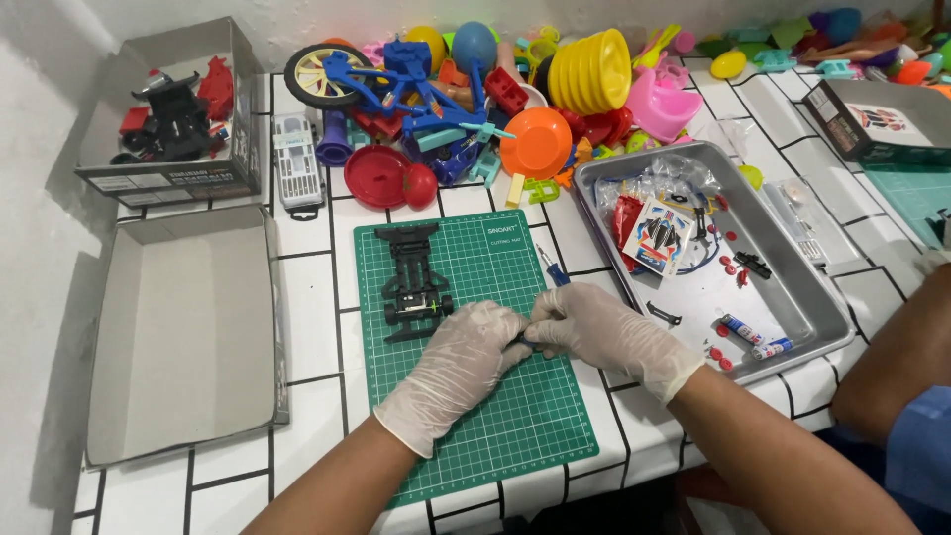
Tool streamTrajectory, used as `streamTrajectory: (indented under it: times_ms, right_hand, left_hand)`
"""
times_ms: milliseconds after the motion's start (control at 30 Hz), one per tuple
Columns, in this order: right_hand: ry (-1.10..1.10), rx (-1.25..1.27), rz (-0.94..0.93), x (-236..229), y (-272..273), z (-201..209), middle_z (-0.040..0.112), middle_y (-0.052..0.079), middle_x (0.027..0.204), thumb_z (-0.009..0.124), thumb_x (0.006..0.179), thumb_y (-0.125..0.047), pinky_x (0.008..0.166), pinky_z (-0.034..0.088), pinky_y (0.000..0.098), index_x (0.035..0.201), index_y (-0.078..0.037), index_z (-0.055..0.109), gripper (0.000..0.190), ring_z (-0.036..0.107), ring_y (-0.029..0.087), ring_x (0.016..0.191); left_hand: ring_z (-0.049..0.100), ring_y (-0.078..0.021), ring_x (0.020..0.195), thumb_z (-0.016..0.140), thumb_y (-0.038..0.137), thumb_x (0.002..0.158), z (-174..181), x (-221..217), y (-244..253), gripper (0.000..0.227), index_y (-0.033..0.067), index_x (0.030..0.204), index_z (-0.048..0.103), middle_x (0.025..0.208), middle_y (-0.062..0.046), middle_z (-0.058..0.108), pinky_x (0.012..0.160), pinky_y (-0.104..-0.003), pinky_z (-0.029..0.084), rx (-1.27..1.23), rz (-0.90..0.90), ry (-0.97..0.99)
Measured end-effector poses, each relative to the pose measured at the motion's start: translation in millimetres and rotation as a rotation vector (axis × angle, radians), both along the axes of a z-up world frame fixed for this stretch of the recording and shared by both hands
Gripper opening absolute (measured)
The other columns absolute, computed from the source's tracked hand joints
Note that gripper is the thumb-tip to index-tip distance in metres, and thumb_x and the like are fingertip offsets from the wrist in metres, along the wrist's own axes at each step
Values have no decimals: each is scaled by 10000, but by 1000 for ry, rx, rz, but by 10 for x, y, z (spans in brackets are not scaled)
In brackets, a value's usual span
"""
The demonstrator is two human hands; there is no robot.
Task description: The person assembles a black plastic toy chassis on a green cutting mat, inserting small components and securing them by hand. They handle a blue cylindrical part and a small black piece, fitting them into the chassis while surrounded by various colorful toys and parts on the table.
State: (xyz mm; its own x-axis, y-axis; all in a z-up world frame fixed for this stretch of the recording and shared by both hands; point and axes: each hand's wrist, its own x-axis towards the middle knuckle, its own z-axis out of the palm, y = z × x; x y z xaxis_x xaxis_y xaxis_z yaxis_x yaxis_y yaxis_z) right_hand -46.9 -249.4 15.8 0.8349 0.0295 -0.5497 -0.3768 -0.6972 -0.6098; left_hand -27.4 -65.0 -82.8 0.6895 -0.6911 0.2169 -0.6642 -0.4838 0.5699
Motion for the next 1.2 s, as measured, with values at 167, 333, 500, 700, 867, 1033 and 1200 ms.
streamTrajectory:
  times_ms: [167,333,500,700,867,1033,1200]
  right_hand:
    - [-13,59,-8,-2,-50,-134,751,116,778,755,931,-199,635,600,250,967,-42,801,168,716,166,702]
    - [-15,181,-89,-66,-77,199,724,147,745,692,979,-231,587,565,260,911,0,777,255,647,174,646]
    - [-330,392,-94,-84,-106,459,746,208,888,499,1052,-332,783,598,380,1066,49,745,454,710,269,854]
    - [-360,672,-111,117,363,377,718,146,894,536,1050,-261,787,616,338,1026,26,695,330,710,219,843]
    - [-334,829,-103,395,625,141,688,106,883,604,1022,-287,783,613,358,1069,-4,659,292,714,211,819]
    - [-280,978,-116,627,607,-305,703,75,834,715,959,-175,783,616,362,1051,-20,661,188,732,194,789]
    - [-145,1209,-193,624,593,-290,752,104,916,702,931,-136,792,593,333,1140,-50,687,226,741,210,820]
  left_hand:
    - [642,-171,1087,691,334,944,28,-15,18,169,201,1048,678,1007,15,704,1049,-348,463,1,-11,-17]
    - [637,-186,1125,677,347,950,401,-54,83,204,187,1077,666,1055,1,698,1069,-367,456,-80,-1,94]
    - [676,-64,866,857,239,820,788,-59,128,225,124,1002,791,900,11,780,899,-278,565,-726,219,817]
    - [734,-244,928,775,165,893,482,275,316,137,64,986,770,936,-147,765,942,-357,559,-1286,142,1096]
    - [688,-171,922,791,168,896,620,374,553,114,97,984,787,941,-82,755,963,-341,538,-1080,286,895]
    - [695,-135,915,860,159,825,746,359,642,179,72,965,788,960,-68,756,911,-324,565,-902,359,606]
    - [689,-124,900,927,317,730,767,348,614,416,145,1077,778,957,-22,729,888,-290,558,-774,481,405]
